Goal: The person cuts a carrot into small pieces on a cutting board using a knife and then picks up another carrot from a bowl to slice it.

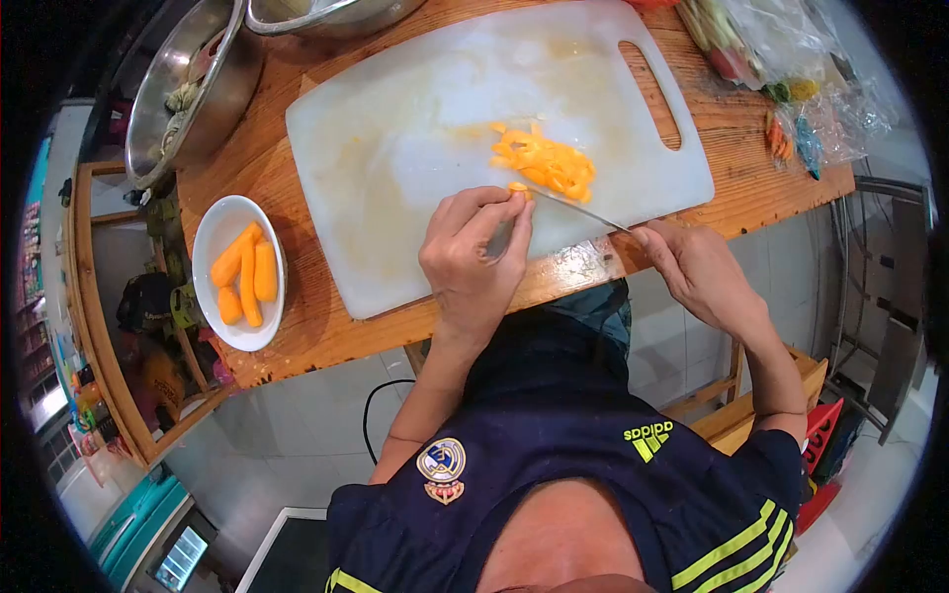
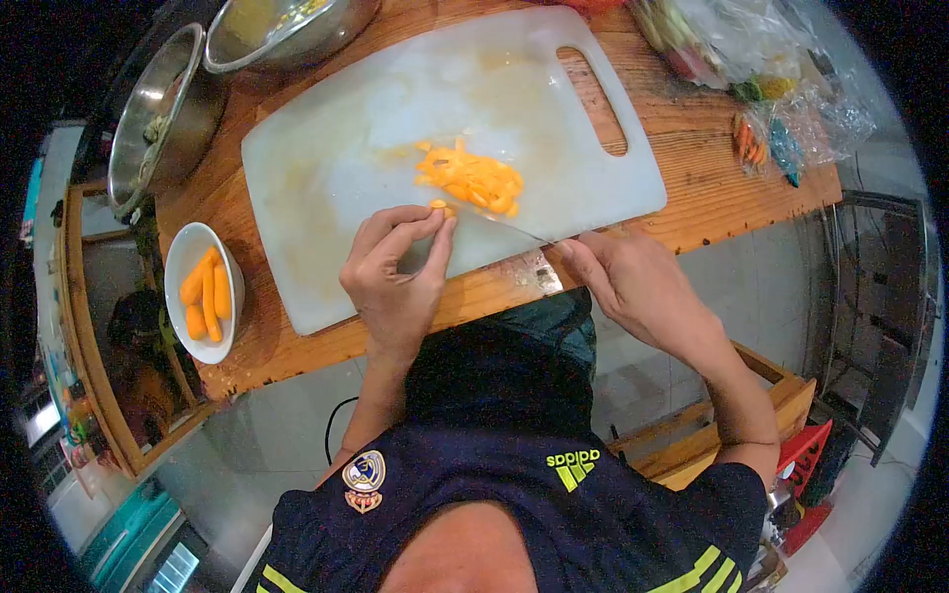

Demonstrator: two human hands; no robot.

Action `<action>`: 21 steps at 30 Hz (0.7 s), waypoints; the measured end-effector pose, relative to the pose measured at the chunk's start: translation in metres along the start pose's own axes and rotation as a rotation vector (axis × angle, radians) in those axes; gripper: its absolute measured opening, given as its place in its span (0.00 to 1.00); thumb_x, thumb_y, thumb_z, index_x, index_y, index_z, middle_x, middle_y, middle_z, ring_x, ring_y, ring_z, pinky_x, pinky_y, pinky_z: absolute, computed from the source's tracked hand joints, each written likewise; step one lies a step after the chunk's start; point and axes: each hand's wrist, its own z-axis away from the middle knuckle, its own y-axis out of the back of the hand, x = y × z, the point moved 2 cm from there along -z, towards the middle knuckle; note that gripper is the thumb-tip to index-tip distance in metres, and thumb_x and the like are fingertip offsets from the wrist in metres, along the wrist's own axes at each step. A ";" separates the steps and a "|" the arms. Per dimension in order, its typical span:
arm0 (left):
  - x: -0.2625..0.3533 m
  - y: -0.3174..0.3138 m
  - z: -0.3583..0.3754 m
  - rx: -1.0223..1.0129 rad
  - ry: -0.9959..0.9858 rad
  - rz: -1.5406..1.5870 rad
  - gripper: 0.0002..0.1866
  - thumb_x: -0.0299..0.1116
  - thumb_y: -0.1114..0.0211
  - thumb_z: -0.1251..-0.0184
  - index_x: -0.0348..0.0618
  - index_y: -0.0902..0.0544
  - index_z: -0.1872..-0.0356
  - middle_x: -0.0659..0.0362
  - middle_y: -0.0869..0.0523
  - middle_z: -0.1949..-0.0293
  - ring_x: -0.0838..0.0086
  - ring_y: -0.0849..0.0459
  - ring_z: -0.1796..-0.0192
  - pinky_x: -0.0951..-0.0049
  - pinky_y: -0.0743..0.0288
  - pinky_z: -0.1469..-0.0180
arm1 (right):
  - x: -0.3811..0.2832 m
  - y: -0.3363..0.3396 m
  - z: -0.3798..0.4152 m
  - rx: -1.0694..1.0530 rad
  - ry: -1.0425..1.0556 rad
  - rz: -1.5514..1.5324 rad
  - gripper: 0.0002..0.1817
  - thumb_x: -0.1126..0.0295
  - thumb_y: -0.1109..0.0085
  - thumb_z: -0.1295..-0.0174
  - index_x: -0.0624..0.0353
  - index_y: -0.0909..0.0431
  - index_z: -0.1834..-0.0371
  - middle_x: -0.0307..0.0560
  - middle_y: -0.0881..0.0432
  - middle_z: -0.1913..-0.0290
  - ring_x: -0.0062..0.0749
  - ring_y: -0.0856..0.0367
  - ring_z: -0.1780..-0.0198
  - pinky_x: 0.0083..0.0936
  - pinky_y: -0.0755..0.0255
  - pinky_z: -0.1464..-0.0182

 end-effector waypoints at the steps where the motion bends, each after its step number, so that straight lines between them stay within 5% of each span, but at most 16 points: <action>1: 0.000 0.000 0.000 0.004 0.003 -0.005 0.07 0.21 0.22 0.48 0.41 0.09 0.67 0.58 0.10 0.64 0.68 0.13 0.61 0.70 0.21 0.57 | 0.000 0.001 0.000 0.005 -0.003 -0.016 0.23 0.57 0.55 0.21 0.64 0.18 0.64 0.63 0.19 0.73 0.64 0.20 0.67 0.50 0.28 0.62; 17: 0.001 0.001 -0.001 -0.042 -0.032 -0.047 0.08 0.21 0.24 0.49 0.43 0.13 0.68 0.58 0.10 0.60 0.65 0.12 0.56 0.67 0.20 0.54 | 0.002 -0.002 -0.002 0.047 0.051 -0.039 0.22 0.59 0.55 0.19 0.67 0.26 0.66 0.64 0.27 0.76 0.62 0.26 0.71 0.45 0.33 0.66; 21: 0.006 0.011 0.003 -0.069 -0.011 -0.082 0.09 0.22 0.25 0.48 0.44 0.13 0.66 0.58 0.11 0.60 0.64 0.12 0.56 0.66 0.19 0.54 | -0.011 -0.007 -0.008 0.050 0.089 -0.005 0.23 0.56 0.53 0.21 0.63 0.21 0.67 0.62 0.20 0.76 0.62 0.19 0.69 0.50 0.27 0.64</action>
